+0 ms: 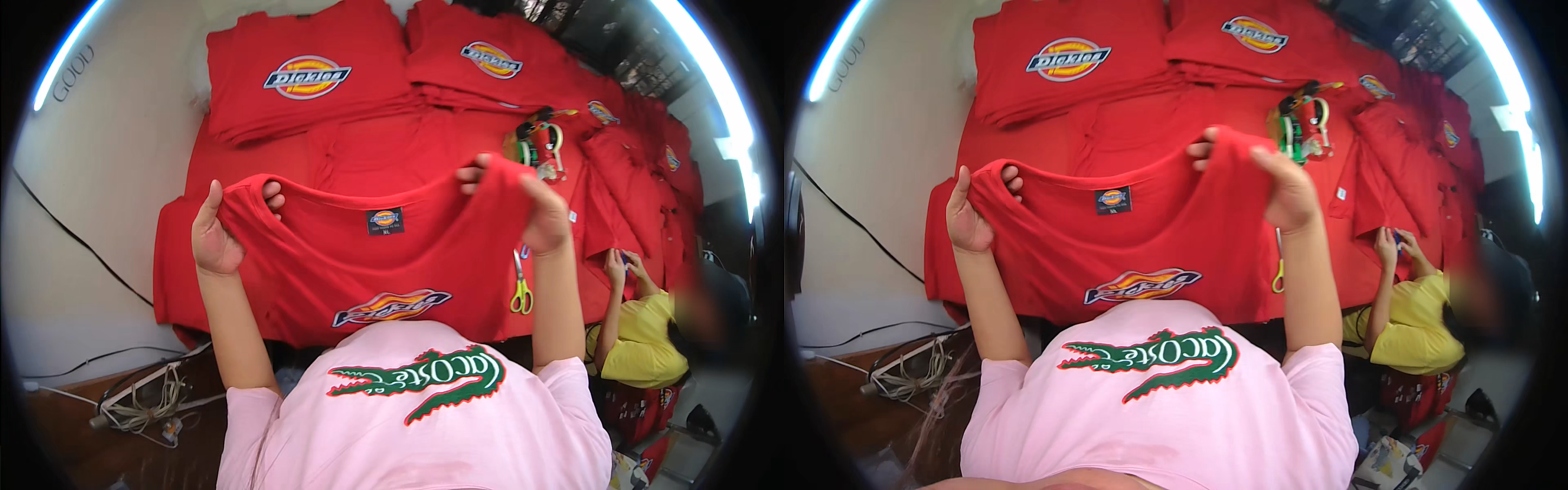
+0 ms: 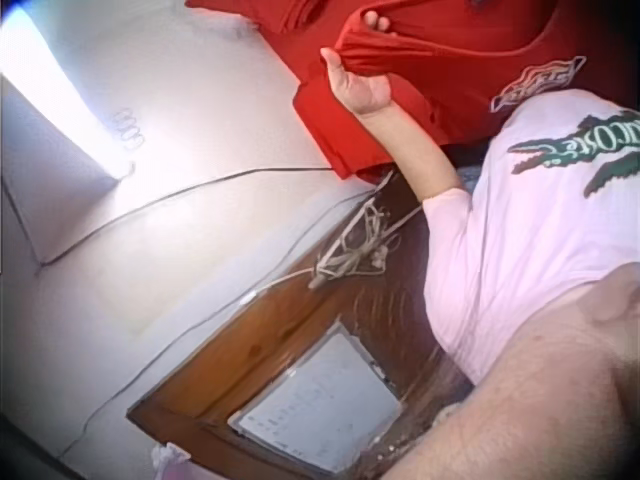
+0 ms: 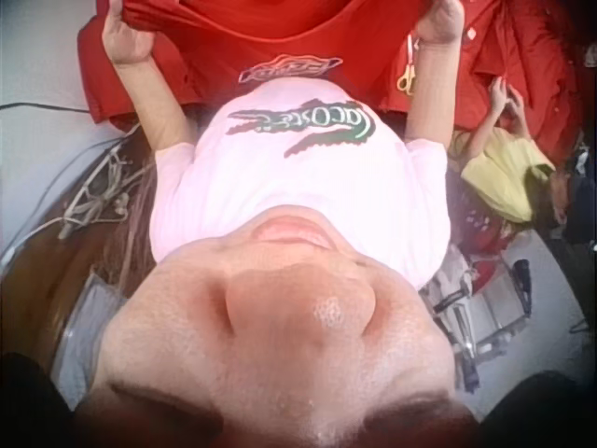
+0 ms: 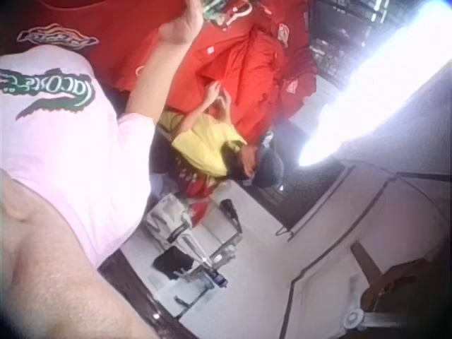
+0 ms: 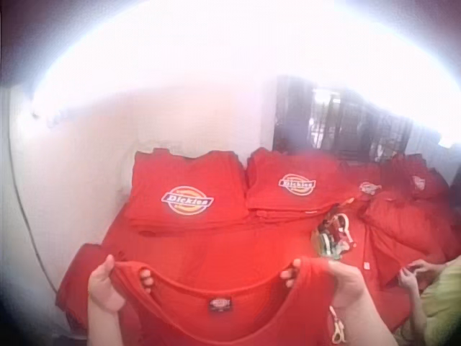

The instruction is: The person picks up several red garments from a stack, spreads them out on a surface, and uses shears to trim excess thread from the necklines and seams.

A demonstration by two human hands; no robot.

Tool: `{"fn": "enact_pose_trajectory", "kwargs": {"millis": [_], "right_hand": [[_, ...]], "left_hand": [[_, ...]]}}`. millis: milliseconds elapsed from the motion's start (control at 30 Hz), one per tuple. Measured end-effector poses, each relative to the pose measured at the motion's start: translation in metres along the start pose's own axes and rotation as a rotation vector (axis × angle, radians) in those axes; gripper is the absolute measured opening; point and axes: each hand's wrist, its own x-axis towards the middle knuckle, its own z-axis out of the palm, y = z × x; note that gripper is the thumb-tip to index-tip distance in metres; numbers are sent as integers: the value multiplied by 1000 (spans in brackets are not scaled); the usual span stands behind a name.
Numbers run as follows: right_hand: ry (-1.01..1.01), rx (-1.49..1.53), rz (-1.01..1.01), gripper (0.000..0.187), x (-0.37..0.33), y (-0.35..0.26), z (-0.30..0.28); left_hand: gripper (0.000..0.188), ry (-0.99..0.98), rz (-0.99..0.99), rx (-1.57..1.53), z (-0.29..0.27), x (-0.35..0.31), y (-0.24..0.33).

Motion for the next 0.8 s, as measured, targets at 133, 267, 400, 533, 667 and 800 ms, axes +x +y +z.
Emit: {"fn": "enact_pose_trajectory", "kwargs": {"millis": [133,267,400,533,667,800], "right_hand": [[149,-136,7,48,1,3,4],[408,-96,51,42,-9,-3,-2],[502,58,-27,34,-16,4,-23],[606,319,-163,23,-28,37,-76],[457,499,-184,27,-60,54,-64],[343,724,-126,41,-78,88,-35]], "left_hand": [[70,87,-52,-10,7,30,-7],[68,125,-65,8,-6,29,-6],[67,78,-84,79,-10,16,2],[66,130,-68,90,-4,4,4],[63,144,-122,113,-10,-10,2],[64,116,-115,171,11,-7,-5]]}}
